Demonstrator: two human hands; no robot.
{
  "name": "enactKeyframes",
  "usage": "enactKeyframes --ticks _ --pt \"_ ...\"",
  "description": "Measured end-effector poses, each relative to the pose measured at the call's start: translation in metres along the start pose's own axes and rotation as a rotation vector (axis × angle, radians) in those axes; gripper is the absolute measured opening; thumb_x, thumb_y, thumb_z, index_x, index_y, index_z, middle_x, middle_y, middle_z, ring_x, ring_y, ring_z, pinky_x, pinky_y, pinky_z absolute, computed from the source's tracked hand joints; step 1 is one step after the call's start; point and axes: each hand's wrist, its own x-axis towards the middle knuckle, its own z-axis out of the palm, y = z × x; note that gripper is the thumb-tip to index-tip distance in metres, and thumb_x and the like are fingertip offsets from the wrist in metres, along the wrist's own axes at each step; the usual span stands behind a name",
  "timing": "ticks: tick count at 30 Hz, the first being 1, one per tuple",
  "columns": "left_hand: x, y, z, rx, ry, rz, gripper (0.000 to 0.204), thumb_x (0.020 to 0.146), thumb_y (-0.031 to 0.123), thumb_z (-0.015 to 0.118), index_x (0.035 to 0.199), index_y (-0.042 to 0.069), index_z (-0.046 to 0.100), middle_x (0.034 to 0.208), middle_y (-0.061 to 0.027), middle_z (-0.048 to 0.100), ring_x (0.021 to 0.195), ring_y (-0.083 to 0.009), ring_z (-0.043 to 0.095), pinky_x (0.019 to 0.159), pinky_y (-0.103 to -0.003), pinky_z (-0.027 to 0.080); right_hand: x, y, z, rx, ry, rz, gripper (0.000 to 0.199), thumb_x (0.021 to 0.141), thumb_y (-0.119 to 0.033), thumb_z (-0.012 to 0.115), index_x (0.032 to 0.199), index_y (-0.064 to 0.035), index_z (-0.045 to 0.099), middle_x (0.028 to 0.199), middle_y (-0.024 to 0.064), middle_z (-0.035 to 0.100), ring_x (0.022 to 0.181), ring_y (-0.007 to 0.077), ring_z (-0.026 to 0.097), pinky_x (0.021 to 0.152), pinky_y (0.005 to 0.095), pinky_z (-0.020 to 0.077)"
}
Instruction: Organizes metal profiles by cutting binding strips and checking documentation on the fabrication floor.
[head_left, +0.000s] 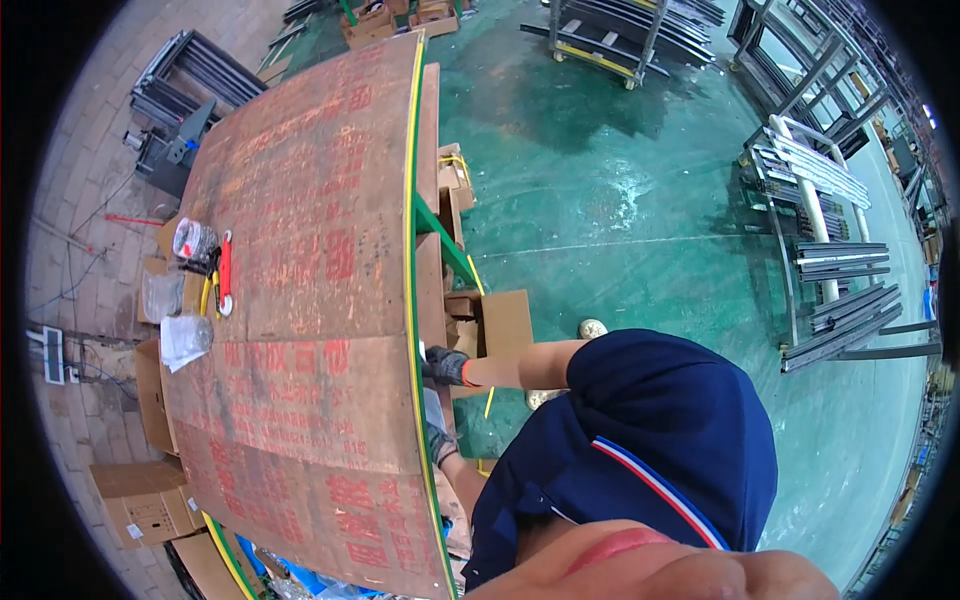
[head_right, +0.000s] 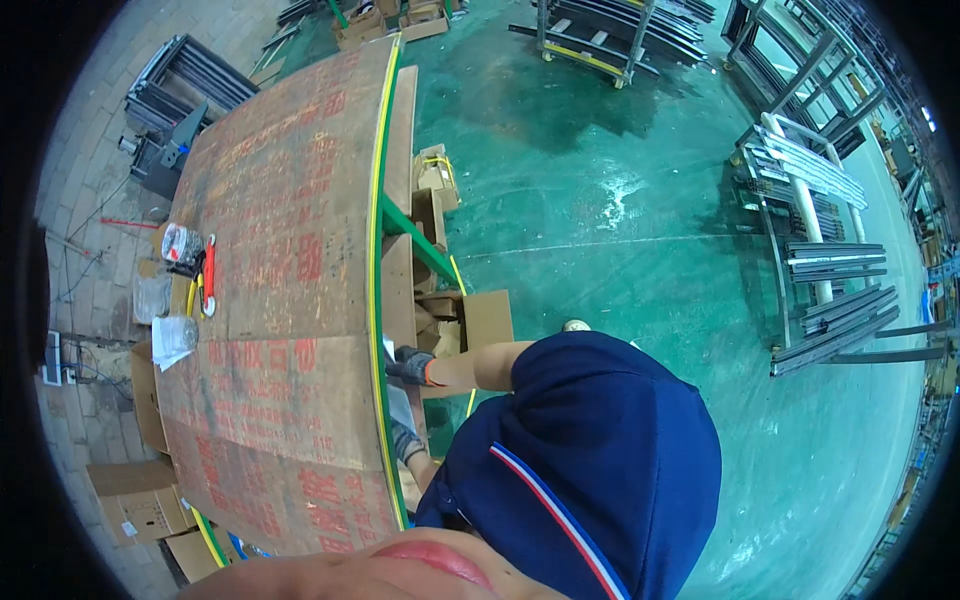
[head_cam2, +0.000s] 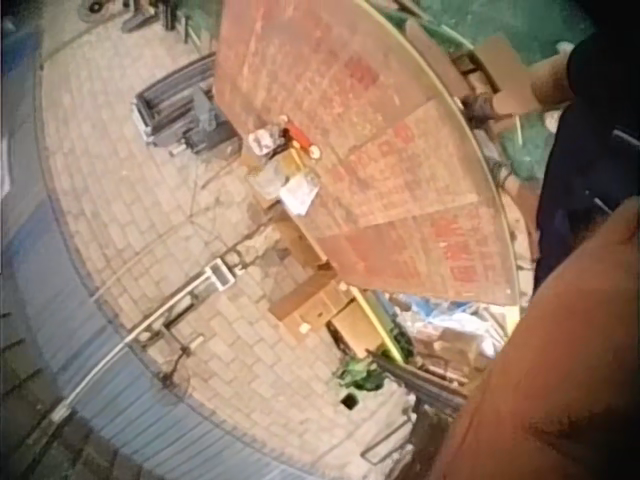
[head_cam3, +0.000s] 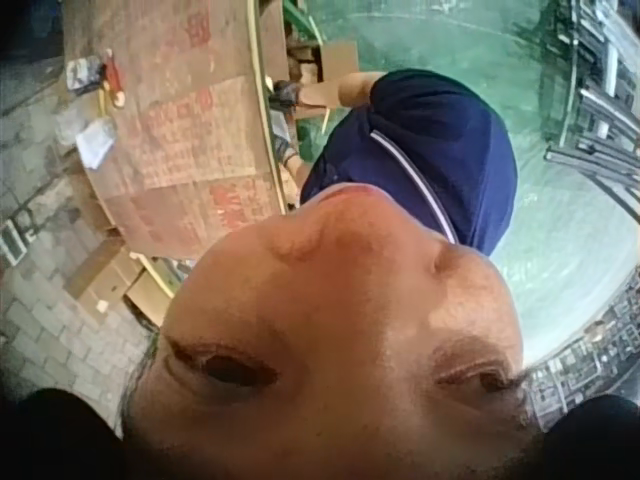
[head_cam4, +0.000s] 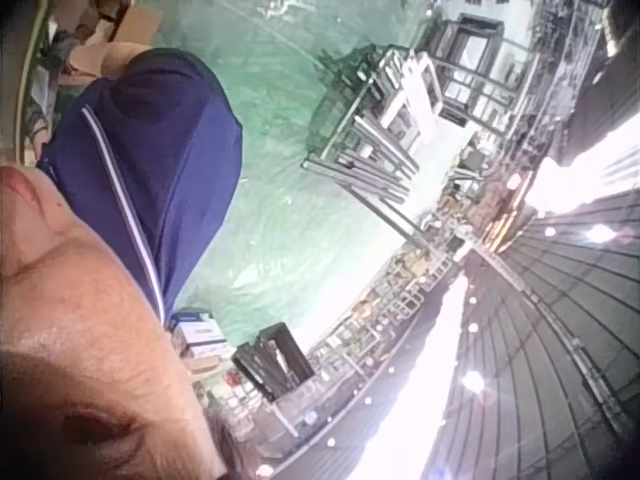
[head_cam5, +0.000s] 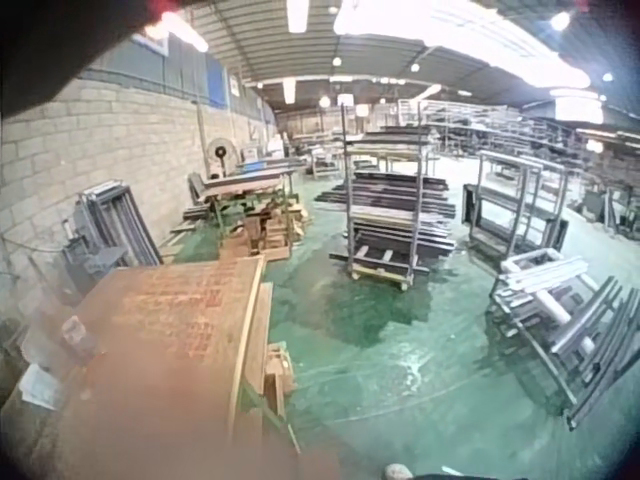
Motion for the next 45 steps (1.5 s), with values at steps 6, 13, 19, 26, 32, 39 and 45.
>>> enactKeyframes --ticks 6,13,19,26,32,39,45 --pt "-0.01 0.031 -0.006 0.171 0.005 -0.121 0.052 0.081 0.03 0.052 0.125 0.004 0.04 0.117 -0.0238 0.049 0.095 -0.0361 0.056 0.078 -0.045 0.046 -0.038 0.022 -0.16 0.025 -0.183 0.03 0.056 0.073 -0.05 0.055 0.106 -0.0045 0.056 0.101 0.0153 0.06 0.095 0.0294 0.057 0.084 0.0371 0.043" --pt "-0.053 0.193 -0.052 -0.148 0.364 -0.318 0.053 0.079 0.03 0.055 0.123 0.003 0.042 0.118 -0.0206 0.046 0.106 -0.0355 0.046 0.087 -0.049 0.037 -0.017 0.187 -0.416 -0.805 -0.156 0.076 0.046 0.073 -0.04 0.051 0.1 -0.0036 0.06 0.105 0.02 0.058 0.101 0.0334 0.054 0.087 0.0413 0.0416" --pt "-0.052 0.34 0.012 -0.147 0.333 0.196 0.043 0.074 0.027 0.059 0.11 0.006 0.051 0.114 -0.0188 0.048 0.105 -0.0345 0.046 0.088 -0.046 0.036 -0.027 0.244 -0.624 -0.715 0.102 0.453 0.038 0.074 -0.034 0.052 0.098 -0.0061 0.062 0.108 0.019 0.057 0.105 0.0319 0.052 0.089 0.039 0.0405" --pt "-0.014 0.449 0.028 -0.111 0.234 0.438 0.034 0.072 0.024 0.059 0.104 0.013 0.057 0.105 -0.0167 0.051 0.105 -0.0327 0.044 0.089 -0.045 0.034 -0.02 0.292 -0.726 -0.597 0.259 0.632 0.036 0.075 -0.033 0.053 0.097 -0.0062 0.061 0.106 0.018 0.058 0.096 0.0332 0.057 0.082 0.0405 0.0455" --pt "0.057 0.467 0.06 0.229 -0.62 0.236 0.026 0.073 0.022 0.057 0.094 0.009 0.063 0.101 -0.0192 0.058 0.098 -0.0324 0.053 0.083 -0.043 0.042 0.071 0.323 -0.713 -0.752 0.038 0.39 0.029 0.076 -0.028 0.052 0.093 -0.0057 0.061 0.089 0.0161 0.062 0.082 0.0308 0.061 0.075 0.0404 0.0475" --pt "0.183 0.538 0.108 0.253 -0.909 0.374 0.021 0.073 0.02 0.056 0.088 0.007 0.065 0.098 -0.0197 0.059 0.093 -0.032 0.057 0.077 -0.042 0.045 0.153 0.195 -0.763 -0.449 0.104 0.439 0.041 0.076 -0.036 0.048 0.099 -0.0064 0.062 0.109 0.0191 0.057 0.104 0.0335 0.053 0.089 0.0404 0.041" --pt "0.302 0.696 0.113 0.243 -0.751 0.725 0.019 0.074 0.018 0.055 0.083 0.006 0.066 0.096 -0.0201 0.061 0.088 -0.0317 0.061 0.072 -0.041 0.049 0.247 0.134 -0.839 -0.357 0.264 0.448 0.037 0.076 -0.035 0.049 0.093 -0.0051 0.063 0.101 0.0185 0.06 0.097 0.035 0.055 0.083 0.0412 0.0438"
